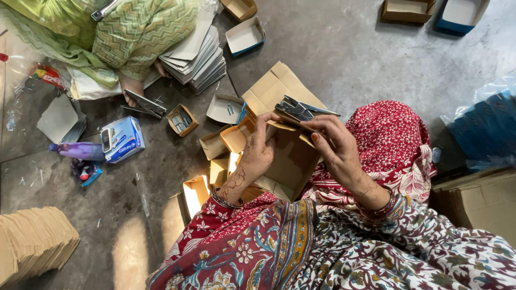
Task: The person sits on the floor and uses a handheld stapler to close small cardboard boxes. They pick up each box, fold the flaps, and staple them shut before placing the finished box into a growing stack. Another person works nearby with similar materials.
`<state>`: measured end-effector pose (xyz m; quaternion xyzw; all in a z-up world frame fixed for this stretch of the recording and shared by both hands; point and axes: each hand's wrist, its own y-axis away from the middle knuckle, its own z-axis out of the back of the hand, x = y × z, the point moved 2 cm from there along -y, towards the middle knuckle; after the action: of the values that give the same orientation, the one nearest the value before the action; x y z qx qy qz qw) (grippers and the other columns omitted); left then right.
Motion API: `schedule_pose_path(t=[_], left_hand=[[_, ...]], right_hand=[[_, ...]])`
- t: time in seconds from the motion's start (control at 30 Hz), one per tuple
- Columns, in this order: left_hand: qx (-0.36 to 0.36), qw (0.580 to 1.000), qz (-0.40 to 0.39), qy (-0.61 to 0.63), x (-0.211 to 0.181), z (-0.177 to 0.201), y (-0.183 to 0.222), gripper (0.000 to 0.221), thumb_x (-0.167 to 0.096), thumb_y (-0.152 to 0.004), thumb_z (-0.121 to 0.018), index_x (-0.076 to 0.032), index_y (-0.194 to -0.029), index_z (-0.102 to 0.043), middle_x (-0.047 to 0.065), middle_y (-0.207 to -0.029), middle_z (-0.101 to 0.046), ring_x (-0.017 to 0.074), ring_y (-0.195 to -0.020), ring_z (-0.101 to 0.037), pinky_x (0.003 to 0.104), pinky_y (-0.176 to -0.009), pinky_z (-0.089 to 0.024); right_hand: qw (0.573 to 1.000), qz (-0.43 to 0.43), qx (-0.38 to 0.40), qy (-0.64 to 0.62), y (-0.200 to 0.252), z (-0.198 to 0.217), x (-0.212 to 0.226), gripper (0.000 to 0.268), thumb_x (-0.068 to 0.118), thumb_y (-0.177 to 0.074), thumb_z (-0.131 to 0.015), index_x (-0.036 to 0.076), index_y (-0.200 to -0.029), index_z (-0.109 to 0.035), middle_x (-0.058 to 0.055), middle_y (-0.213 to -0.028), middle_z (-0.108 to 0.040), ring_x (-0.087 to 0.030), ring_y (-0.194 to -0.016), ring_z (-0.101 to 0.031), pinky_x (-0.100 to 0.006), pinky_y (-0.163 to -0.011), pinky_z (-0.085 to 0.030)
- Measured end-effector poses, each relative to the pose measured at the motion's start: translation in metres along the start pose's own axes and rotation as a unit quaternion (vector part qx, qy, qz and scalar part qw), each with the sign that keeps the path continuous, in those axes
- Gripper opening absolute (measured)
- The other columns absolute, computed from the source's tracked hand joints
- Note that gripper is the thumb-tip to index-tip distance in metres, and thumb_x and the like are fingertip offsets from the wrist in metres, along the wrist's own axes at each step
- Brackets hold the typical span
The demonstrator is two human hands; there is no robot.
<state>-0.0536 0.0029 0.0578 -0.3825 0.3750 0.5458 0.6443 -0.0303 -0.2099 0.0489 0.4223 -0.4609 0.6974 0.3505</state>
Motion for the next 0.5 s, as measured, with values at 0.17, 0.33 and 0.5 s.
schedule_pose_path(t=[0.17,0.33,0.5], left_hand=[[0.029,0.998,0.007,0.049,0.011,-0.008,0.002,0.066,0.017,-0.081,-0.040,-0.010,-0.141,-0.036,0.018,-0.119,-0.062,0.0297,-0.121,-0.065,0.038,-0.107,-0.047],[0.081,0.994,0.049,0.057,0.013,-0.010,0.002,0.043,-0.018,-0.103,-0.052,-0.010,-0.143,-0.038,0.015,-0.125,-0.064,0.0225,-0.120,-0.061,0.035,-0.104,-0.047],[0.112,0.891,0.194,0.394,0.010,-0.008,0.008,0.075,-0.061,-0.097,-0.055,-0.014,-0.152,-0.036,0.011,-0.136,-0.058,0.0209,-0.122,-0.059,0.035,-0.098,-0.053]], right_hand=[[0.962,0.141,-0.006,0.232,0.004,-0.009,0.014,0.030,0.019,-0.085,-0.082,0.003,-0.105,-0.067,-0.011,-0.106,-0.064,-0.028,-0.097,-0.061,-0.039,-0.085,-0.049],[0.965,0.125,-0.014,0.231,-0.007,-0.012,-0.005,0.020,0.013,-0.085,-0.083,0.005,-0.090,-0.066,-0.008,-0.090,-0.067,-0.027,-0.086,-0.065,-0.038,-0.079,-0.049],[0.989,0.102,-0.048,0.097,-0.021,0.002,-0.023,0.015,0.008,-0.088,-0.081,0.005,-0.093,-0.067,-0.007,-0.097,-0.070,-0.021,-0.087,-0.068,-0.033,-0.080,-0.053]])
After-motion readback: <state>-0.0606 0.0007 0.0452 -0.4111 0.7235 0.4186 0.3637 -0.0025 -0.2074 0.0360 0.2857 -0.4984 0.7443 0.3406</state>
